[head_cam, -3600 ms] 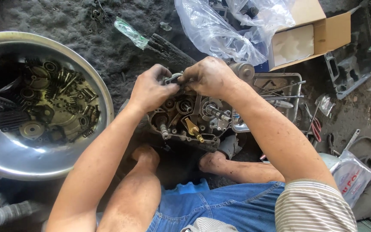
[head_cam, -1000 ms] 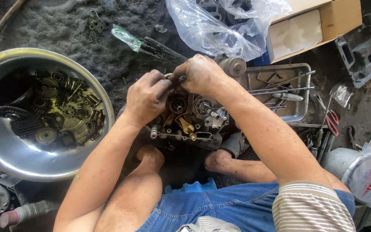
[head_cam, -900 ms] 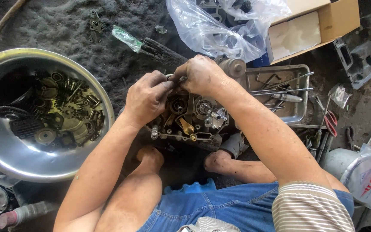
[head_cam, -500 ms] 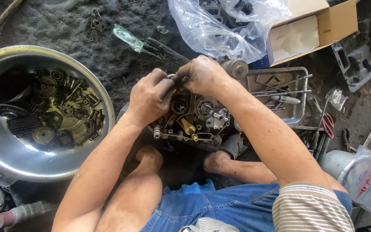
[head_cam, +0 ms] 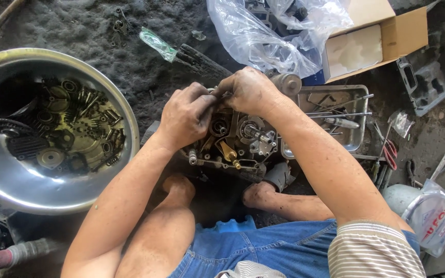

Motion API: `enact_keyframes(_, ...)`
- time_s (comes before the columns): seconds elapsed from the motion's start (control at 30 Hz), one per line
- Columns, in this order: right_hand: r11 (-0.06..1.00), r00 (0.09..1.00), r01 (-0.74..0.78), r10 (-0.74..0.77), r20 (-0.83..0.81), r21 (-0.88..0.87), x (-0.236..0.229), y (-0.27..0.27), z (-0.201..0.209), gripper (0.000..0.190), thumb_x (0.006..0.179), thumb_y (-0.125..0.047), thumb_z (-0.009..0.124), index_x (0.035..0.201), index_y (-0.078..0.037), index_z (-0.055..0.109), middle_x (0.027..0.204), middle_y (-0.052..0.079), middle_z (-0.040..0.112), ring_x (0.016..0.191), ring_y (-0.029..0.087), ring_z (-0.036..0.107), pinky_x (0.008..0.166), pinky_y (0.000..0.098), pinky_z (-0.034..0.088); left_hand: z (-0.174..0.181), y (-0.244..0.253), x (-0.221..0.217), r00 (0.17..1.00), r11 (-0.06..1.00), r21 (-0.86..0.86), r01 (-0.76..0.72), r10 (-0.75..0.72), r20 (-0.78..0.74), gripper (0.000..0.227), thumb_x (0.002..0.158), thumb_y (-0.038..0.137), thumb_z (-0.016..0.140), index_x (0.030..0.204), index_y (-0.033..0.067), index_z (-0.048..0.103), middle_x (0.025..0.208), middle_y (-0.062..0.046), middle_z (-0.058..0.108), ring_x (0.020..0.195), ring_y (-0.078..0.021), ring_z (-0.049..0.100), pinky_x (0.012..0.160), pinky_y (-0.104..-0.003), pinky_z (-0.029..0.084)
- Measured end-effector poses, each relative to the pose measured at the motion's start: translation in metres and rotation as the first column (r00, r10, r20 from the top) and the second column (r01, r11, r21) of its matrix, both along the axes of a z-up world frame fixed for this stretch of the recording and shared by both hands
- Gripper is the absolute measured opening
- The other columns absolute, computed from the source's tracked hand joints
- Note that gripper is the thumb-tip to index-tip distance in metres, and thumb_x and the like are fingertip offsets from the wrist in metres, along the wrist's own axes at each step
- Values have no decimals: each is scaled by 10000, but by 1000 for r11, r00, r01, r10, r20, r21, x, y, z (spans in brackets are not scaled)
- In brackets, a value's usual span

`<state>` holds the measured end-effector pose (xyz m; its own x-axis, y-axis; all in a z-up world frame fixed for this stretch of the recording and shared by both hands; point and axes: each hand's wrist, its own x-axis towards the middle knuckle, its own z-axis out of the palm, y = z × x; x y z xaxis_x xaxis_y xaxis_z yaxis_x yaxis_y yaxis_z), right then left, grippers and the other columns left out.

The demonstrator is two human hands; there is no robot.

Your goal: The person selects small metal parts from a bowl and places them into an engine block. They use a wrench to tighten bolts on the engine and continue assembling components by hand.

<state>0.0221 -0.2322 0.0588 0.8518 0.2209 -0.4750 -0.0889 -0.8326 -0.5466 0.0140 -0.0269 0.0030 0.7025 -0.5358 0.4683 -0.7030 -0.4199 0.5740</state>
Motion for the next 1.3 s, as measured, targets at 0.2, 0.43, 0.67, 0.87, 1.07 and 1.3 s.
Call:
enact_keyframes(0.2,999,999,-32,32,40,5,-3,7,10,192,795,-239,812,986,-257,821,881,60,798,930,359,750,787,492,586,-23,-5,-2,999,998,20,-53,53,14,198,825,193,830,899,98,673,891,-67,559,709,-314,649,637,-409,517)
enact_keyframes(0.43,997,995,-75,76,72,-19,-10,-16,-32,309,788,-154,718,1087,-118,788,1007,189,767,1033,449,694,883,575,534,-18,-6,-7,999,999,31,-41,40,34,215,730,177,796,868,154,633,992,-85,602,825,-305,684,690,-421,547)
enact_keyframes(0.67,985,999,3,3,32,-170,-3,-17,-24,306,843,-95,767,1146,-69,801,981,116,794,876,186,677,805,346,518,-29,-17,-5,999,989,145,-5,12,-45,380,763,148,611,1143,141,626,1186,-79,627,944,-263,755,664,-424,591)
enact_keyframes(0.87,983,992,127,-124,30,-132,0,-55,-55,375,872,-53,854,1230,-20,751,1037,141,738,878,187,637,794,331,531,-71,-58,4,970,973,113,-199,180,163,461,870,73,597,1324,138,552,1274,-91,584,819,-186,781,612,-387,649)
enact_keyframes(1.07,982,981,182,-179,75,-47,-8,-52,-53,353,942,-159,889,1255,-91,738,1117,50,728,899,82,652,733,225,558,-32,139,-204,740,807,-310,-503,217,-636,380,1079,308,545,1458,296,549,1519,-120,579,1464,-321,521,1220,-493,425)
enact_keyframes(1.3,959,984,177,-178,16,-221,-17,3,-9,321,965,-155,837,1269,-183,740,1067,79,734,832,121,680,701,223,564,-60,194,-492,-475,719,414,-559,132,-870,515,893,541,609,1205,166,776,1266,-40,722,1217,-188,662,1050,-321,466)
